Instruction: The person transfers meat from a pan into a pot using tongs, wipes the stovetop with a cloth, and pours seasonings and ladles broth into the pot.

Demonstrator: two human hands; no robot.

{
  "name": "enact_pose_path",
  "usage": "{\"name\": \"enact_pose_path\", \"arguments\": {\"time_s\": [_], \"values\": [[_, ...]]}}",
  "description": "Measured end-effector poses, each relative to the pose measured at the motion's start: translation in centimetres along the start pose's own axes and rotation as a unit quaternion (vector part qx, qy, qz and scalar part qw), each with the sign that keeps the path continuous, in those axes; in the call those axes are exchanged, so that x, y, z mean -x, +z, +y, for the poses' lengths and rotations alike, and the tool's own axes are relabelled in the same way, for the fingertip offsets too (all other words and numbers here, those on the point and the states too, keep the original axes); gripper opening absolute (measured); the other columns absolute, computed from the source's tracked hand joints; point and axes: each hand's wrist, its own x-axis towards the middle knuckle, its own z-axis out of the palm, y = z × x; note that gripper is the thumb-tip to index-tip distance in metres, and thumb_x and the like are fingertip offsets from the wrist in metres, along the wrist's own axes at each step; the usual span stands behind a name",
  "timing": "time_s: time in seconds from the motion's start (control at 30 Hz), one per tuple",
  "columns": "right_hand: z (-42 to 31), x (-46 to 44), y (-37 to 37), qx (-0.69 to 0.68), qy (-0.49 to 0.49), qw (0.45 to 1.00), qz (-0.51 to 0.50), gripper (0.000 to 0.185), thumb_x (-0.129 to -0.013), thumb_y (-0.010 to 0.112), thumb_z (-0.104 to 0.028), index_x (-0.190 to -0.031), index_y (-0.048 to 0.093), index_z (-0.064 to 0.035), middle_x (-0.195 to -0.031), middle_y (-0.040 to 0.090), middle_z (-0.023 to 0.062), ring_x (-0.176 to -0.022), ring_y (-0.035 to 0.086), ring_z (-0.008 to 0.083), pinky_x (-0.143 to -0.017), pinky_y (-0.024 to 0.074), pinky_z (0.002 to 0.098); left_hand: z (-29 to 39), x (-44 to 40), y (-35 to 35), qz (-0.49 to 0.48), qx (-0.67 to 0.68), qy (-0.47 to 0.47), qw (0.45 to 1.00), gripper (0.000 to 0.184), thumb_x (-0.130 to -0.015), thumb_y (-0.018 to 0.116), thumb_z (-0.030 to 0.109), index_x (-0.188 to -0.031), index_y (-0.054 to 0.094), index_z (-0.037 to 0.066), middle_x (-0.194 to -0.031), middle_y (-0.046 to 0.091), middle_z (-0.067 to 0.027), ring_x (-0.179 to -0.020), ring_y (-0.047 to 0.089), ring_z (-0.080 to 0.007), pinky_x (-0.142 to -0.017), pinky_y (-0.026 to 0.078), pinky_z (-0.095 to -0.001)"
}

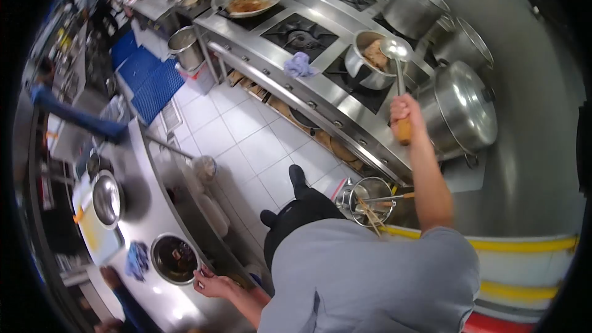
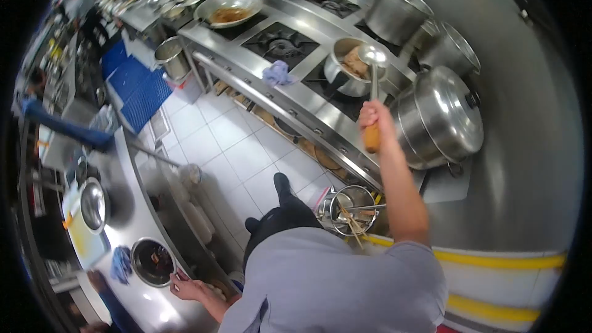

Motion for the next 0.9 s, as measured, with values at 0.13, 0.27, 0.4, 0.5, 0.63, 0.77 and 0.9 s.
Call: {"name": "enact_pose_path", "arguments": {"time_s": [0.13, 0.27, 0.4, 0.5, 0.63, 0.77, 0.9], "values": [[-8.5, 5.7, 4.4, -0.143, -0.028, 0.986, -0.077, 0.026, -0.084, 0.054, -0.002, -0.104, 0.039, 0.0046, -0.066, 0.047, 0.0017, -0.046, 0.045, 0.0062, -0.040, 0.0424, 0.0179, -0.2, 2.3, 10.0, -0.189, -0.006, -0.036, 0.981, 0.020, -0.089, 0.062, 0.008, -0.086, 0.044, -0.001, -0.093, 0.056, -0.0128, -0.080, 0.059, -0.0192, -0.074, 0.058, -0.0282], [-17.5, 7.3, 6.6, -0.095, -0.087, 0.987, -0.099, 0.020, -0.085, 0.049, -0.002, -0.100, 0.040, 0.0067, -0.066, 0.048, 0.0020, -0.048, 0.049, 0.0068, -0.042, 0.0463, 0.0173, -1.7, 5.8, 19.7, -0.375, -0.034, -0.081, 0.923, 0.017, -0.092, 0.059, 0.008, -0.085, 0.044, 0.001, -0.090, 0.056, -0.0091, -0.078, 0.058, -0.0147, -0.077, 0.057, -0.0262], [-26.9, 5.7, 7.1, 0.027, -0.213, 0.977, 0.006, 0.018, -0.085, 0.049, -0.002, -0.098, 0.040, 0.0063, -0.061, 0.047, -0.0004, -0.046, 0.048, 0.0056, -0.040, 0.0454, 0.0161, -3.0, 12.8, 28.5, -0.454, -0.031, -0.127, 0.881, 0.018, -0.090, 0.061, 0.006, -0.088, 0.044, 0.004, -0.087, 0.057, -0.0083, -0.077, 0.059, -0.0157, -0.070, 0.055, -0.0243], [-34.0, 2.7, 5.7, 0.187, -0.293, 0.928, 0.132, 0.013, -0.084, 0.048, -0.007, -0.092, 0.044, 0.0036, -0.059, 0.047, -0.0010, -0.045, 0.048, 0.0048, -0.039, 0.0440, 0.0164, -5.3, 18.5, 34.1, -0.497, -0.023, -0.148, 0.855, 0.023, -0.086, 0.065, 0.005, -0.091, 0.042, 0.005, -0.089, 0.058, -0.0086, -0.077, 0.060, -0.0169, -0.069, 0.055, -0.0254], [-43.2, -1.6, 1.6, 0.430, -0.317, 0.776, 0.335, 0.009, -0.080, 0.050, -0.009, -0.076, 0.050, -0.0011, -0.056, 0.049, 0.0007, -0.044, 0.049, 0.0078, -0.039, 0.0423, 0.0209, -7.3, 26.7, 40.1, -0.562, -0.045, -0.202, 0.801, 0.024, -0.086, 0.065, 0.003, -0.093, 0.042, 0.007, -0.091, 0.058, -0.0093, -0.080, 0.062, -0.0177, -0.069, 0.056, -0.0272], [-50.3, -5.1, -2.0, 0.556, -0.225, 0.655, 0.460, 0.009, -0.075, 0.048, -0.007, -0.068, 0.050, -0.0012, -0.058, 0.054, 0.0084, -0.044, 0.051, 0.0164, -0.041, 0.0444, 0.0306, -7.6, 34.3, 45.1, -0.614, -0.080, -0.241, 0.747, 0.023, -0.085, 0.063, -0.001, -0.092, 0.043, 0.008, -0.090, 0.059, -0.0105, -0.077, 0.063, -0.0183, -0.069, 0.058, -0.0282], [-55.3, -7.6, -4.9, 0.568, -0.171, 0.627, 0.504, 0.014, -0.074, 0.045, -0.007, -0.065, 0.054, -0.0011, -0.059, 0.057, 0.0116, -0.047, 0.055, 0.0209, -0.043, 0.0438, 0.0345, -9.1, 38.8, 49.2, -0.671, -0.131, -0.266, 0.679, 0.023, -0.086, 0.063, -0.001, -0.092, 0.043, 0.007, -0.090, 0.060, -0.0118, -0.078, 0.064, -0.0205, -0.070, 0.057, -0.0293]]}}
